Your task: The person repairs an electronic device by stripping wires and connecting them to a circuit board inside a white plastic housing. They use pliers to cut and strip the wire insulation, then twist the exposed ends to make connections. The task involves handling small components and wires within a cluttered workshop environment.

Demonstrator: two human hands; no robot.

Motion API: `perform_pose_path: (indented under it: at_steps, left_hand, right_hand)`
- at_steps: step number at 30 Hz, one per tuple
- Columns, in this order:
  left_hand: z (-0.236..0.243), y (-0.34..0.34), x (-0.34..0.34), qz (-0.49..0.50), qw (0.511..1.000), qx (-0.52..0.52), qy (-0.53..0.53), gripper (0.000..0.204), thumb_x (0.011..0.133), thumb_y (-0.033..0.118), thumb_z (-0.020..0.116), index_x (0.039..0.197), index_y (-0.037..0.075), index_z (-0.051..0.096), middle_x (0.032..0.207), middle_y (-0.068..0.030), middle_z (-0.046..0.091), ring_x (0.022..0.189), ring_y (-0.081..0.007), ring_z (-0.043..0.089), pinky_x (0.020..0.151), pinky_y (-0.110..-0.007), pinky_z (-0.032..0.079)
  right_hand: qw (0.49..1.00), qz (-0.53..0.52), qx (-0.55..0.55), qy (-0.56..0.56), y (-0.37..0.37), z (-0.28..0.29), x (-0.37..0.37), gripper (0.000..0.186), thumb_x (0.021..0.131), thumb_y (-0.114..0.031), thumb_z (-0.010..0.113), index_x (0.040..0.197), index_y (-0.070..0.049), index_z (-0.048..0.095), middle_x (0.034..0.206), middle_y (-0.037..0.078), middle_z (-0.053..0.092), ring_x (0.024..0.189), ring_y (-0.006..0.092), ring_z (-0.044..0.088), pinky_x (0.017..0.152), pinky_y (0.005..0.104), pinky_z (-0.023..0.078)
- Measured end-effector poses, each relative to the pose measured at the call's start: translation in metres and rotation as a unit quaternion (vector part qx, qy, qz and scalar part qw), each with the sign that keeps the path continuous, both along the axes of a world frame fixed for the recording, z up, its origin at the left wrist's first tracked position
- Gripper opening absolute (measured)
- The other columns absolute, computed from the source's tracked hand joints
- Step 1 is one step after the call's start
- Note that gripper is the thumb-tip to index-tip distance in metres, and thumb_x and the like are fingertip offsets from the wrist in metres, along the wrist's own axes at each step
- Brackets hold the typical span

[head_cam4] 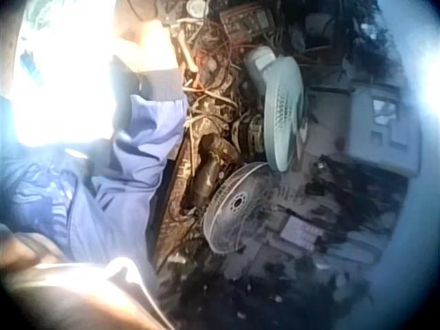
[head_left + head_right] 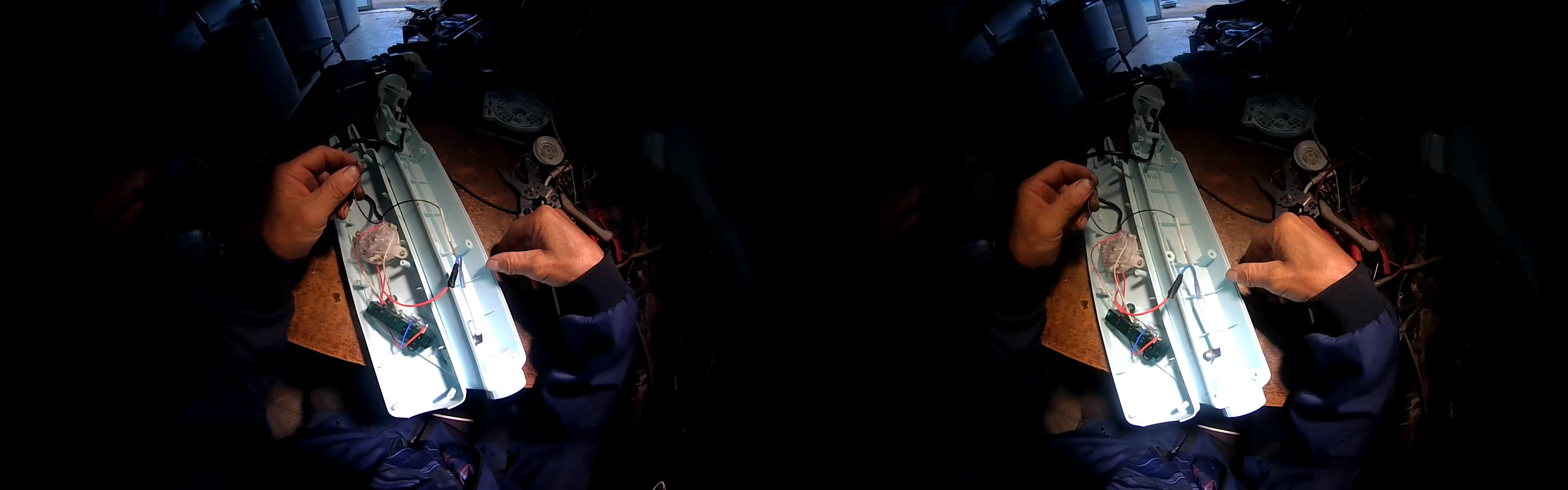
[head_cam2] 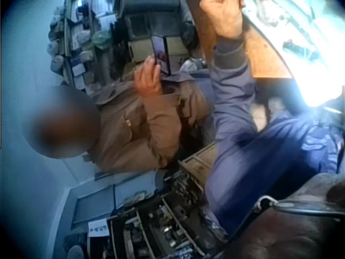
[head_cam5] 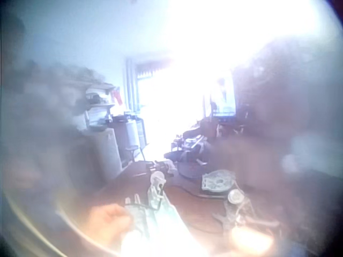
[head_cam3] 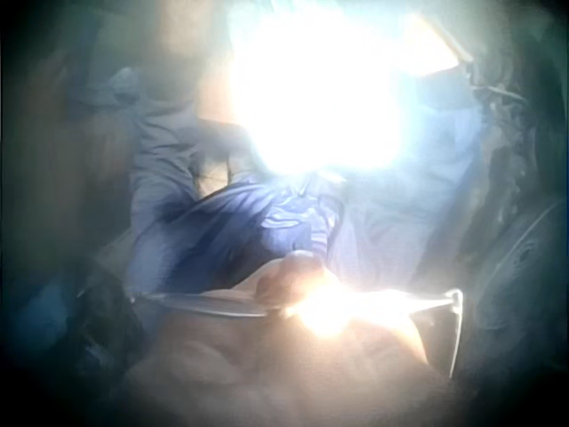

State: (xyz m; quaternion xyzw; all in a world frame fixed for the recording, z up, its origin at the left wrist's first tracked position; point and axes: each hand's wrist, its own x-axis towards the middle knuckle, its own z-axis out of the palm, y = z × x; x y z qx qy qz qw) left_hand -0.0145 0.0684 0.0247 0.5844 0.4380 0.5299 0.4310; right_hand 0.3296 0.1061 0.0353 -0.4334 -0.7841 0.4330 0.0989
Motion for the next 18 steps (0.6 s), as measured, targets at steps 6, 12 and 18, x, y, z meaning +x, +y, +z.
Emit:
perform_pose_path:
  at_steps: [6, 12, 18]
  left_hand:
    - [0.002, -0.003, -0.005, 0.003, 1.000, -0.010, -0.001, 0.022, 0.104, 0.017, 0.069, 0.114, -0.003, 0.068, 0.088, -0.0079, 0.071, 0.068, -0.0060, 0.061, 0.062, -0.020, 0.052]
    - [0.014, -0.005, -0.022, -0.092, 0.984, -0.075, 0.132, 0.023, 0.103, 0.017, 0.068, 0.114, -0.003, 0.068, 0.092, -0.0086, 0.073, 0.071, -0.0086, 0.064, 0.064, -0.024, 0.054]
    - [0.016, -0.009, -0.026, -0.023, 0.966, -0.147, 0.213, 0.021, 0.103, 0.015, 0.065, 0.110, -0.004, 0.068, 0.091, -0.0091, 0.072, 0.069, -0.0115, 0.068, 0.059, -0.027, 0.054]
  right_hand:
    - [0.999, 0.027, -0.002, -0.024, 0.001, -0.003, -0.016, 0.041, 0.087, -0.026, 0.084, 0.100, 0.013, 0.076, 0.077, 0.024, 0.075, 0.060, 0.0239, 0.071, 0.058, 0.0355, 0.057]
    - [0.997, -0.006, -0.071, 0.022, -0.008, -0.003, -0.020, 0.031, 0.089, -0.014, 0.080, 0.102, 0.013, 0.073, 0.071, 0.021, 0.072, 0.056, 0.0217, 0.068, 0.054, 0.0348, 0.053]
    - [0.999, 0.038, 0.003, 0.010, -0.007, -0.003, -0.026, 0.029, 0.088, -0.007, 0.075, 0.106, 0.015, 0.069, 0.081, 0.019, 0.074, 0.066, 0.0182, 0.071, 0.059, 0.0306, 0.055]
